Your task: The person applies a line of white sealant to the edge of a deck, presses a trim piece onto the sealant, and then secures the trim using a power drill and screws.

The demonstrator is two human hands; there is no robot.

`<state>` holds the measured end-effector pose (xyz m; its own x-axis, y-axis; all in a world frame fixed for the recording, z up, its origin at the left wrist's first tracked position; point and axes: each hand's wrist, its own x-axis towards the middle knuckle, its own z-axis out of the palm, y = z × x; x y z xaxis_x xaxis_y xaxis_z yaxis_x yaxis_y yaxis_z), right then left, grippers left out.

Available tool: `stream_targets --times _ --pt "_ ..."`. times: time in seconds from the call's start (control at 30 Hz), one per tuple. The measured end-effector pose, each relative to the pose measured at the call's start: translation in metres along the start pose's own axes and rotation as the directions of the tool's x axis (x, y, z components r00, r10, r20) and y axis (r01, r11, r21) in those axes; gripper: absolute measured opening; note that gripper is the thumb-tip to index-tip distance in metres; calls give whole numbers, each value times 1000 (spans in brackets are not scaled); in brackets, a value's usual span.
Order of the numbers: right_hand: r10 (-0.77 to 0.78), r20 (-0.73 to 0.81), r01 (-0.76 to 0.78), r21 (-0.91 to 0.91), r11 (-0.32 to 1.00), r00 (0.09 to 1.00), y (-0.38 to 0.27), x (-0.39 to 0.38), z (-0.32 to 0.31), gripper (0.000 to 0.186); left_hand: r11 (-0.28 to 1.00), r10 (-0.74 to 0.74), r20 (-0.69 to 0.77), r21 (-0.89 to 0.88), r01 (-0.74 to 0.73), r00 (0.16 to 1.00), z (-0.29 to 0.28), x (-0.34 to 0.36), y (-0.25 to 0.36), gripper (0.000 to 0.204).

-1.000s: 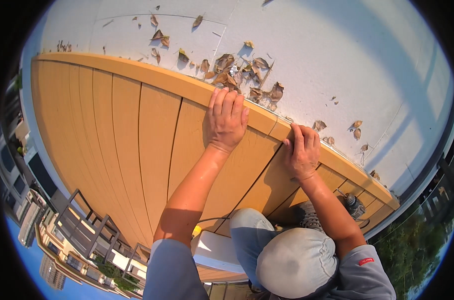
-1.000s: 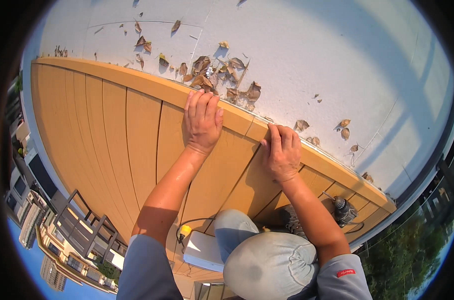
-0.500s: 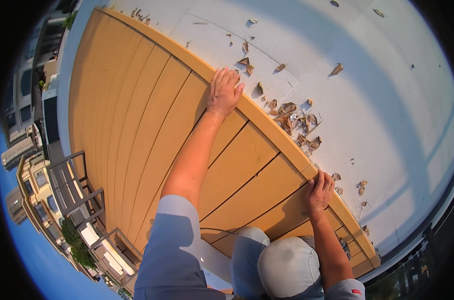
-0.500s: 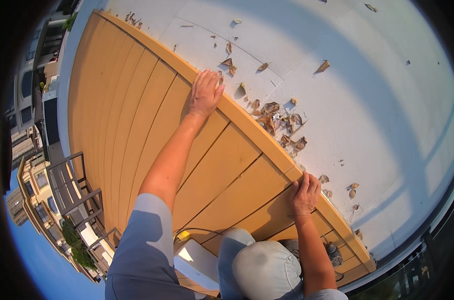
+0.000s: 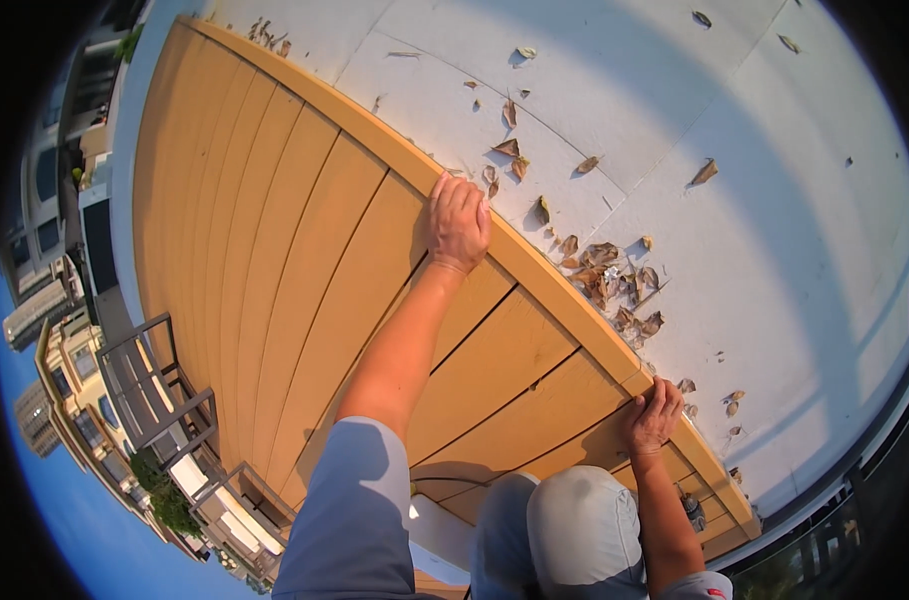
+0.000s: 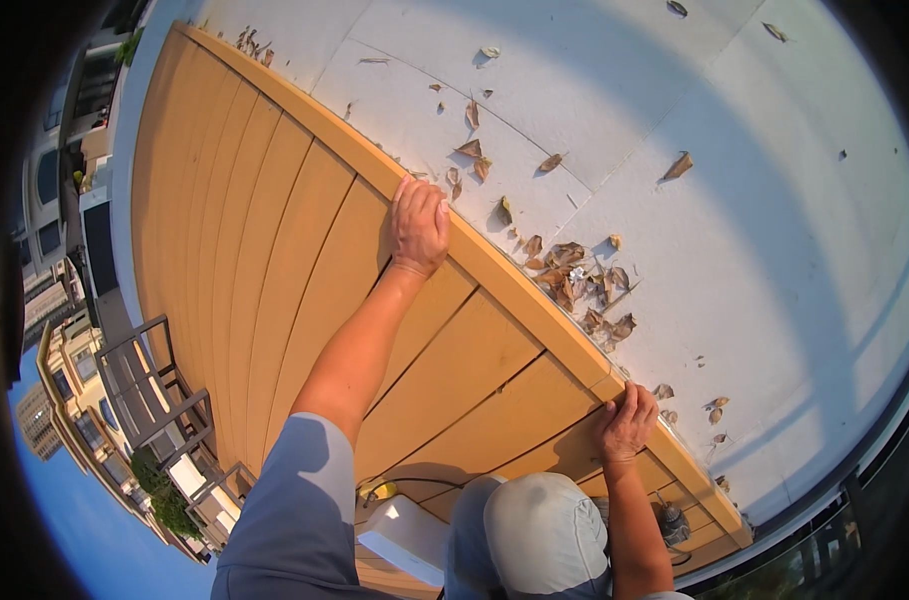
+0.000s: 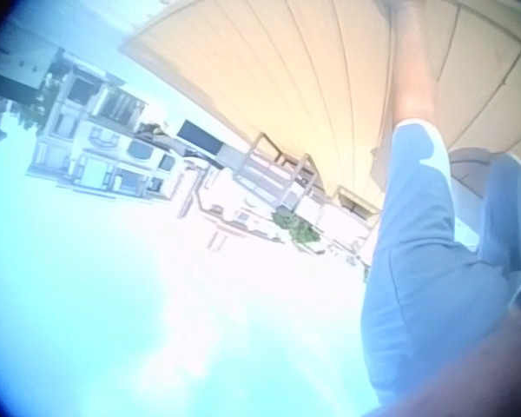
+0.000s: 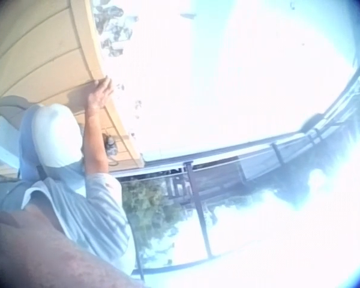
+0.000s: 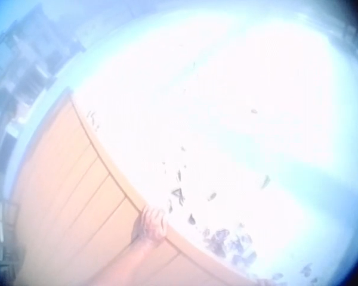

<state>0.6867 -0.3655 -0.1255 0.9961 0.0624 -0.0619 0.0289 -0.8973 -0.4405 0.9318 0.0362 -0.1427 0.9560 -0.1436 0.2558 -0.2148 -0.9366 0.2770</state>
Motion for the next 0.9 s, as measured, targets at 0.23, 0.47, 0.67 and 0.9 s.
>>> stream_targets --times 0.23,0.47,0.67,0.9 --pt "39 10 -39 -24 999 999 4 -9 6 40 1000 26 -15 -2 -26 1000 12 -3 -1 16" --pt "-5 4 5 2 1000 1000 -9 7 1 52 988 67 69 133 -75 995 -5 1 -14 22" --pt "11 -27 -11 -2 1000 1000 4 1 -2 52 977 102 63 182 -112 993 18 -5 -11 30" --pt "-15 -69 18 38 999 998 5 1 -3 52 959 230 108 142 -244 967 15 -16 25 31"
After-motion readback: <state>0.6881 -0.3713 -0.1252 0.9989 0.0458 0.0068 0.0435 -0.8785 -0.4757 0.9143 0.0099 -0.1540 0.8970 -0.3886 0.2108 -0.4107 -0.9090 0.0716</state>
